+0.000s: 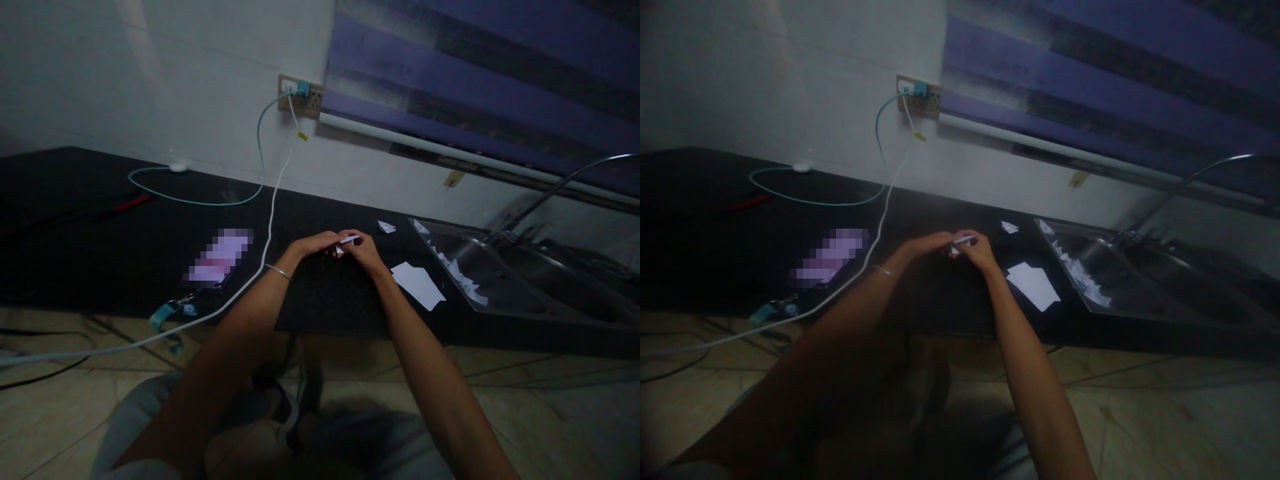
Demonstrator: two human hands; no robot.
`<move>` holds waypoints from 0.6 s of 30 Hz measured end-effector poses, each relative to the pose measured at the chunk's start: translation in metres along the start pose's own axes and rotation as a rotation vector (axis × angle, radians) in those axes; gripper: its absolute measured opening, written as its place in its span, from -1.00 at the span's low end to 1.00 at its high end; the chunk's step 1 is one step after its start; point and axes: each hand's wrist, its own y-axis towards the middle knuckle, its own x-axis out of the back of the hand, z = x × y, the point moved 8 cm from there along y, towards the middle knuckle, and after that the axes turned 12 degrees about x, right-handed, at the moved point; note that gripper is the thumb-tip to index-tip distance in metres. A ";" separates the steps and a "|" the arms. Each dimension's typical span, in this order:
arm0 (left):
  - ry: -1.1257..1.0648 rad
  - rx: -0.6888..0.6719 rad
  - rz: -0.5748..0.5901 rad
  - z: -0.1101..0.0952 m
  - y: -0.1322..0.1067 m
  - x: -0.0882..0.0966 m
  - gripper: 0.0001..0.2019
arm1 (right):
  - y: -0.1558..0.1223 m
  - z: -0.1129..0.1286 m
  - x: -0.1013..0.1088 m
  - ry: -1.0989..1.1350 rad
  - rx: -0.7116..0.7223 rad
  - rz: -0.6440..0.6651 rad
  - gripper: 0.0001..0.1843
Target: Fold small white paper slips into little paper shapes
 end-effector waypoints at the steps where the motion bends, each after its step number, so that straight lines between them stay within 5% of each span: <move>1: -0.002 -0.007 0.005 0.000 0.001 0.000 -0.52 | 0.000 -0.001 -0.001 0.008 -0.008 0.003 -0.70; 18: -0.065 -0.120 -0.061 -0.011 -0.010 0.003 -0.59 | -0.003 -0.006 0.018 0.090 -0.151 -0.167 -0.58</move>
